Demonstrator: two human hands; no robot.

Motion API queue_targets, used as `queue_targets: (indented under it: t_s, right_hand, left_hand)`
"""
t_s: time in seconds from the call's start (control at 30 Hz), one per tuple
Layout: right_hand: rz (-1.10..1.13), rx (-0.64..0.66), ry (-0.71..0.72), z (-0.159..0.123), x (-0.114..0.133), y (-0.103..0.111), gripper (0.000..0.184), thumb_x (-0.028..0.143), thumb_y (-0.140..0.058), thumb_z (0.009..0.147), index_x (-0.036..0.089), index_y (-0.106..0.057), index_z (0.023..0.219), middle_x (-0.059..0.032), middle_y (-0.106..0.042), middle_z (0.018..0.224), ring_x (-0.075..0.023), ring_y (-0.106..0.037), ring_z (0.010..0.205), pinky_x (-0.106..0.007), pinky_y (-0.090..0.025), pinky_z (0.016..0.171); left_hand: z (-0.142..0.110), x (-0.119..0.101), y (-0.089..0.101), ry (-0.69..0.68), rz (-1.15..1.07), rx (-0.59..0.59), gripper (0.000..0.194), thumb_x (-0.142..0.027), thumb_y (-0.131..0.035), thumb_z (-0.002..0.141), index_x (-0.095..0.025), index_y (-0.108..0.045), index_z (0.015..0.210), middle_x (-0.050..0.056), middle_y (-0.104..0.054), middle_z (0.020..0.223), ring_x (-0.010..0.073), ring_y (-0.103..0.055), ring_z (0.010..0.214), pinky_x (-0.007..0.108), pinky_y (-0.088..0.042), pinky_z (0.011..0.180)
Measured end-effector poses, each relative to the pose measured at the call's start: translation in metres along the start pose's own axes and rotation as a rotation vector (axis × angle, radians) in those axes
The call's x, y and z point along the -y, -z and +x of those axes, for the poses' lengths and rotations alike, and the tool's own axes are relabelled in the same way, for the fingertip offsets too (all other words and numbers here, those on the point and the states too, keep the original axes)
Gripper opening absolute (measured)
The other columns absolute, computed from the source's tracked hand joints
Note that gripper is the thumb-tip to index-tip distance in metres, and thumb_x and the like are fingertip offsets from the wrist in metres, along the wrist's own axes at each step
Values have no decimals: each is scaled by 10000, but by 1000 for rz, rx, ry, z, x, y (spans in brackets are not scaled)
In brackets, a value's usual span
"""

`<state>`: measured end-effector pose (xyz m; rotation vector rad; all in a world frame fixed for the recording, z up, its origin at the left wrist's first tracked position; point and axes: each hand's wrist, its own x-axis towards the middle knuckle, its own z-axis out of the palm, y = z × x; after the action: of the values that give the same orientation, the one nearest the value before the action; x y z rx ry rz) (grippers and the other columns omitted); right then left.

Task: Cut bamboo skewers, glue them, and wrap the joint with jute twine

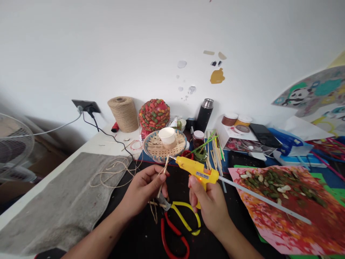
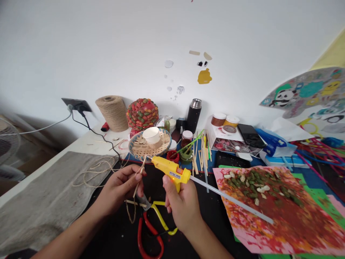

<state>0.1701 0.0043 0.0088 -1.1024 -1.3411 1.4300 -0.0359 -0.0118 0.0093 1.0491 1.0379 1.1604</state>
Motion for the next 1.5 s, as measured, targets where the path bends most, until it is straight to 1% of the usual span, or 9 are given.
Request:
queue_targets:
  t_s: [0.13,0.3,0.47,0.77,0.93,1.17,1.33,1.5]
  right_hand:
    - [-5,-1,4,0,1,0,666,821,-621,875,192,-564,662,30,-496,434,-93,-467,351,-202,-330,373]
    - [-13,2,16,0,0,0,659,810,-610,891,190,-578,669,29,-494,433,-97,-464,350,-209,-328,375]
    - [-26,-4,9,0,0,0,668,820,-606,884,193,-567,658,28,-492,435,-96,-462,353,-206,-327,378]
    - [-35,3,16,-1,-1,1,661,810,-601,896,195,-568,655,29,-490,435,-98,-459,356,-209,-328,381]
    - [-49,1,7,0,0,0,682,828,-595,884,192,-563,640,27,-486,426,-95,-458,353,-205,-327,384]
    - [-42,1,17,-2,1,1,654,791,-597,912,195,-573,643,23,-499,431,-102,-466,353,-212,-331,377]
    - [-43,-11,23,0,0,2,647,793,-604,907,198,-571,654,22,-504,431,-106,-469,352,-212,-327,370]
    - [-57,-13,18,-1,0,2,657,793,-601,910,201,-554,629,19,-507,431,-102,-473,350,-210,-341,374]
  left_hand:
    - [0,2,1,-4,3,-3,465,-587,-786,888,-149,-659,977,22,-722,589,71,-457,447,193,-265,476]
    - [1,4,3,-9,2,-7,453,-576,-792,890,-151,-665,984,23,-728,599,93,-544,486,196,-322,501]
    - [1,4,3,-20,14,-11,440,-555,-801,890,-148,-671,994,23,-731,609,89,-546,493,199,-315,504]
    - [0,1,1,-25,-4,-11,434,-545,-820,873,-148,-674,972,12,-720,595,103,-573,507,215,-355,526]
    - [0,2,2,-13,6,-25,440,-545,-829,865,-149,-664,964,12,-721,597,89,-556,500,199,-345,518]
    - [1,3,2,-13,-12,-23,413,-513,-831,872,-148,-666,975,14,-721,611,104,-595,526,209,-413,548]
    - [1,3,3,-6,-6,-19,437,-528,-845,852,-146,-667,969,11,-713,598,101,-587,509,198,-393,523]
    - [0,1,2,-7,-14,-15,436,-524,-852,848,-148,-665,964,2,-709,594,91,-586,511,186,-405,529]
